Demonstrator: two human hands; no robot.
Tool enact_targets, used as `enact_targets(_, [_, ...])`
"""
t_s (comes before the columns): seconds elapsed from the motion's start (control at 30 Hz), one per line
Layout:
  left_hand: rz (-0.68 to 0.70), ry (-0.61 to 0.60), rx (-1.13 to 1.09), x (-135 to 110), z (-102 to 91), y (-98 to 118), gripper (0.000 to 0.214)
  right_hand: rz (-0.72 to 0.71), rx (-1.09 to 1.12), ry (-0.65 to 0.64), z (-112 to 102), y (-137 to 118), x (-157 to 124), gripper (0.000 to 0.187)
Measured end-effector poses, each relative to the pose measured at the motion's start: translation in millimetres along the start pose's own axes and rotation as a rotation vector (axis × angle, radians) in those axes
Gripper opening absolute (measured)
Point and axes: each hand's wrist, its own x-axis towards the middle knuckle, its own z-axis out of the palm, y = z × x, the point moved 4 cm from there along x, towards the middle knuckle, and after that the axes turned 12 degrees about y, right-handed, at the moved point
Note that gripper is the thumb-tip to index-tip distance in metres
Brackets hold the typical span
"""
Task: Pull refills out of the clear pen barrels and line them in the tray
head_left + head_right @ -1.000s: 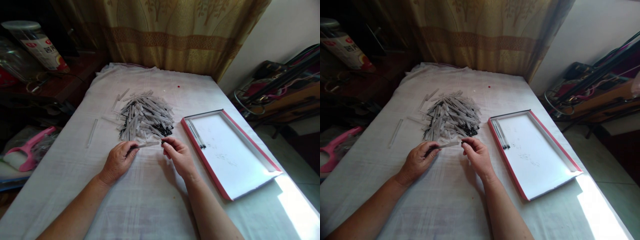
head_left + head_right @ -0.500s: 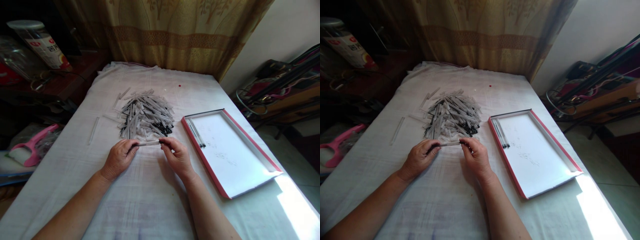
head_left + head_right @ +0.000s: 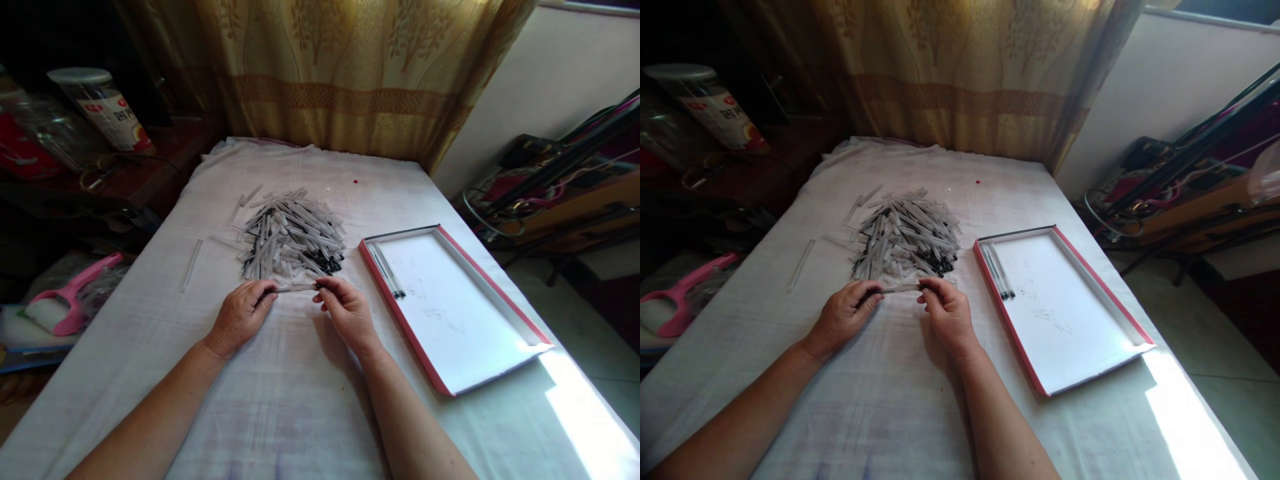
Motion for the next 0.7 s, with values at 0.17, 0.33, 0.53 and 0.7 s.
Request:
enact_targets(0.17, [0.010,0.009,0.005,0,0.6,-1,0.020,-0.002,0.005,-0.007,1,4,0,0.018])
enact_targets(0.33, [0.025,0.030,0.012,-1,1.9,-3,0.021,0.016,0.003,-0.015,2,10,2,0.020])
enact_targets(0.53, [0.040,0.027,0.010,-1,2.2,-3,0.021,-0.085,-0.057,-0.031,0,8,3,0.017])
enact_targets(0.7, [0.053,0.014,0.001,0,2.9,-2,0.021,-0.112,-0.094,-0.024,0,8,3,0.017])
